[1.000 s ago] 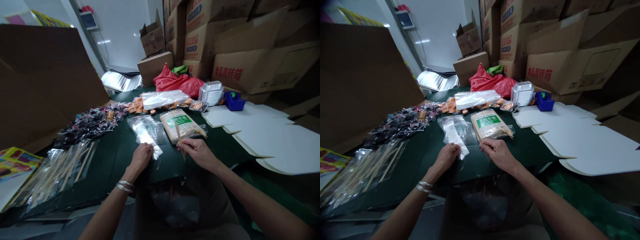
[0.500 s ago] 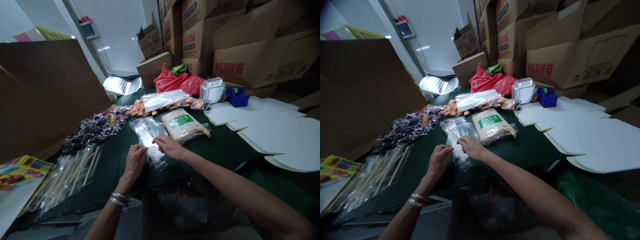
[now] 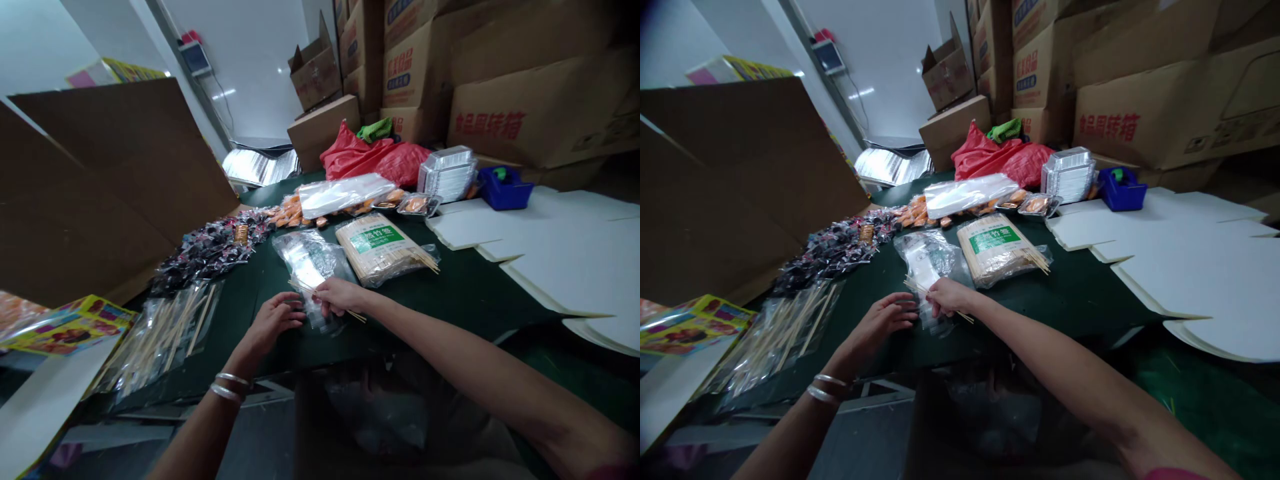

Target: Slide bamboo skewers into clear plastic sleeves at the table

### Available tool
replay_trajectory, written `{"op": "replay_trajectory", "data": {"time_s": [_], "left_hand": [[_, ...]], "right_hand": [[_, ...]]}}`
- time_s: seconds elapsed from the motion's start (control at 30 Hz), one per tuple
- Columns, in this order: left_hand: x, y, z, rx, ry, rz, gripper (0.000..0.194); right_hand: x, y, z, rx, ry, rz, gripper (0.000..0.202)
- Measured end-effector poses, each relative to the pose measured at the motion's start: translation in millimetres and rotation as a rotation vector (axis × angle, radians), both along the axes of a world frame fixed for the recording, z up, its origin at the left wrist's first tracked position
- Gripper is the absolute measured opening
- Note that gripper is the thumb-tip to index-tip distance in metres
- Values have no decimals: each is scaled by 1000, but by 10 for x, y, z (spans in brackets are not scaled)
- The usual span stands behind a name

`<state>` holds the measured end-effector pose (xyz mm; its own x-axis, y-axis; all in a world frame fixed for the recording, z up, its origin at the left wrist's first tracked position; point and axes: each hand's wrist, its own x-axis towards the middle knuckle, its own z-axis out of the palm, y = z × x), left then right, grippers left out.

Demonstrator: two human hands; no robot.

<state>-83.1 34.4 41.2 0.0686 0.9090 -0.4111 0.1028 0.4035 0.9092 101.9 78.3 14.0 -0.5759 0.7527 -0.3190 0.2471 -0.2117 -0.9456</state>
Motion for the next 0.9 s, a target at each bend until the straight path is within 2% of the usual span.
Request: {"op": "replay_trajectory", "data": {"time_s": [0.1, 0.2, 0.33, 0.47, 0.6, 0.67, 0.8, 0.9], "left_hand": [[-34, -44, 44, -61, -128, 139, 22], [-39, -78, 39, -114, -135, 221, 13], [0, -66, 60, -175, -38, 156, 22], [-18, -1, 111, -344, 104, 39, 34], [-77, 61, 101, -475, 63, -88, 46], [-84, 64, 82, -497, 15, -105, 49], [-5, -25, 76, -489, -77, -84, 45], [108, -133, 73, -439, -166, -43, 26]], "right_hand": [[-6, 3, 2, 14, -3, 11, 24], [-11, -4, -8, 18, 13, 12, 23], [-21, -13, -41, 17, 57, -13, 18], [-3, 3, -88, 1, 129, -34, 15], [54, 7, -122, -19, 221, -28, 17], [83, -14, -126, -22, 260, -8, 17], [96, -81, -112, 2, 289, 34, 19], [81, -111, -90, 58, 247, 32, 19]]}}
